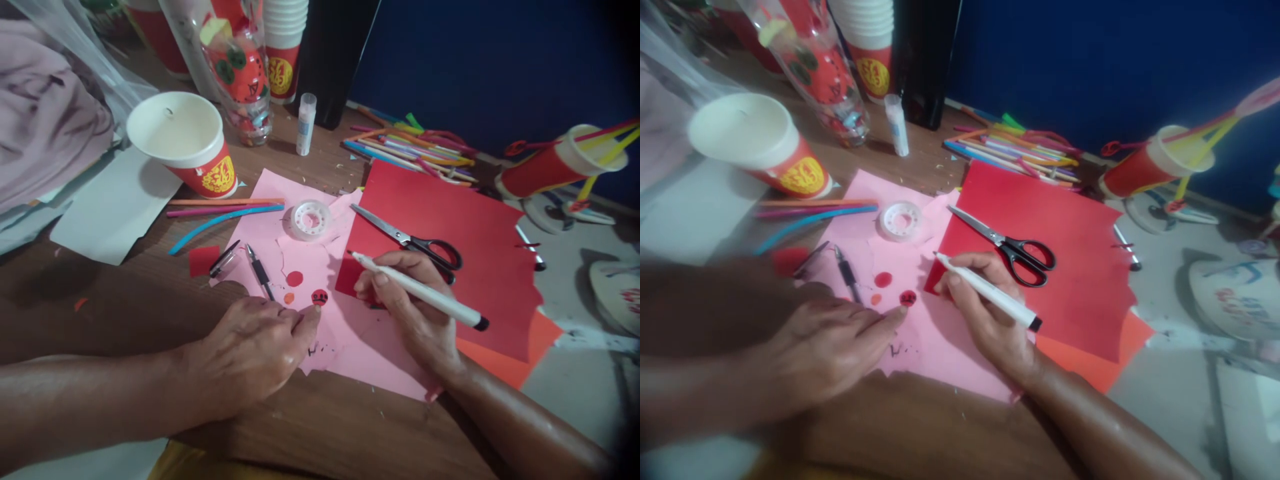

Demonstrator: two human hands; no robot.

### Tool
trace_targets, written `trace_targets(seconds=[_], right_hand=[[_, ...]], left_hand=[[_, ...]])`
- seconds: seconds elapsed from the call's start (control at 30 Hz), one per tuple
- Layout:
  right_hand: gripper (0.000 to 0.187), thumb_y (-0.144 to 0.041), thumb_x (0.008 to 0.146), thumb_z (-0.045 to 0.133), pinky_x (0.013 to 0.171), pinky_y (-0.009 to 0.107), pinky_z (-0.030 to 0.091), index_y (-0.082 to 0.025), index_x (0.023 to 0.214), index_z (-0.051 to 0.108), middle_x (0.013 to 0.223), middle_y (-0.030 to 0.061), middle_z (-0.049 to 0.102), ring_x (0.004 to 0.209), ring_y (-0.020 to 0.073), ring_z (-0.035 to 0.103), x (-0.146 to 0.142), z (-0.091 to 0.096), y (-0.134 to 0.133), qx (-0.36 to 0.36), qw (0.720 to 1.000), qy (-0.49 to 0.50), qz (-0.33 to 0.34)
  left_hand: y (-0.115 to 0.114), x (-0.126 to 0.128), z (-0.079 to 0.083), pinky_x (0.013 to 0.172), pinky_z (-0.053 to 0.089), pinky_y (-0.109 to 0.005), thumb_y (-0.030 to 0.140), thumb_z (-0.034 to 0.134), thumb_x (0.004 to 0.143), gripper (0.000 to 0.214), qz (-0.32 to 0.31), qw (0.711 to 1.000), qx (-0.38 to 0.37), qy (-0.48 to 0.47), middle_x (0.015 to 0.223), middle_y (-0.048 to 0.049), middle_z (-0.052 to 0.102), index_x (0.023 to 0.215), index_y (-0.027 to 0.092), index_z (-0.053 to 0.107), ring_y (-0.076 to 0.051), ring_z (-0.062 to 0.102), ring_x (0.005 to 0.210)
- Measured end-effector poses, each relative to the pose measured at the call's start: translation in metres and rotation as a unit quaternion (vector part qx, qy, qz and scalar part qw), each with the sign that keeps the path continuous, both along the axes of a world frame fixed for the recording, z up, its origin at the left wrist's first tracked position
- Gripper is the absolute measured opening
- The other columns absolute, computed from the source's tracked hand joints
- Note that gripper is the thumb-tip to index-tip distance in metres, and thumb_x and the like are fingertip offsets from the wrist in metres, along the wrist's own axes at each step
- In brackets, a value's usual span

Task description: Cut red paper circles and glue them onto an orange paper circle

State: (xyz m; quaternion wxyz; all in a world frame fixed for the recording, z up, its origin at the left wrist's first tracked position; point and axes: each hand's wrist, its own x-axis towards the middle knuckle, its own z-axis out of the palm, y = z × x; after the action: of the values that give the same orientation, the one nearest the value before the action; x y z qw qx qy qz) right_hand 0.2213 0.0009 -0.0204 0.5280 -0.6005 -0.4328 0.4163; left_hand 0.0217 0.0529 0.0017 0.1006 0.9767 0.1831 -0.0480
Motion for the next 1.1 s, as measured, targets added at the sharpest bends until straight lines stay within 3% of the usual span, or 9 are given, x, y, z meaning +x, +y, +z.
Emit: trace_targets(seconds=[0.2, 0.4, 0.7, 1.1], right_hand=[[0.011, -0.023, 0.087, 0.052, 0.065, 0.027, 0.053, -0.021, 0.097, 0.050, 0.083, 0.0011, 0.064, 0.073, 0.0126, 0.062, 0.0014, 0.0019, 0.0057, 0.025, 1.000, 0.013, -0.014], [0.012, -0.023, 0.087, 0.052, 0.063, 0.026, 0.052, -0.021, 0.097, 0.046, 0.076, 0.0000, 0.064, 0.071, 0.0129, 0.062, 0.0032, 0.0006, 0.0040, 0.029, 0.999, 0.023, 0.010], [0.009, -0.024, 0.086, 0.053, 0.054, 0.024, 0.048, -0.020, 0.089, 0.045, 0.066, -0.0021, 0.062, 0.060, 0.0112, 0.059, -0.0013, 0.0011, 0.0048, 0.022, 0.998, 0.055, 0.028], [0.006, -0.024, 0.086, 0.055, 0.047, 0.019, 0.043, -0.018, 0.085, 0.055, 0.065, -0.0017, 0.061, 0.057, 0.0087, 0.056, 0.0000, -0.0010, 0.0036, 0.025, 0.997, 0.046, 0.052]], left_hand=[[-0.0004, 0.0001, -0.0043, 0.053, 0.045, -0.027, 0.011, 0.046, 0.074, 0.036, 0.016, 0.999, 0.030, -0.039, 0.065, -0.0012, 0.064, 0.109, 0.011, 0.053, -0.015, 0.060, 0.055], [0.0001, 0.0007, -0.0064, 0.054, 0.047, -0.026, 0.010, 0.046, 0.076, 0.030, 0.015, 0.992, 0.039, -0.123, 0.060, 0.0019, 0.063, 0.104, 0.010, 0.055, -0.013, 0.060, 0.052], [-0.0013, -0.0026, -0.0060, 0.057, 0.047, -0.028, 0.012, 0.047, 0.078, 0.029, 0.023, 0.994, 0.029, -0.101, 0.062, 0.0023, 0.063, 0.106, 0.014, 0.054, -0.014, 0.061, 0.055], [0.0010, -0.0021, -0.0072, 0.054, 0.043, -0.027, 0.013, 0.048, 0.080, 0.026, 0.017, 0.992, 0.025, -0.120, 0.064, 0.0030, 0.064, 0.105, 0.015, 0.055, -0.014, 0.060, 0.053]])
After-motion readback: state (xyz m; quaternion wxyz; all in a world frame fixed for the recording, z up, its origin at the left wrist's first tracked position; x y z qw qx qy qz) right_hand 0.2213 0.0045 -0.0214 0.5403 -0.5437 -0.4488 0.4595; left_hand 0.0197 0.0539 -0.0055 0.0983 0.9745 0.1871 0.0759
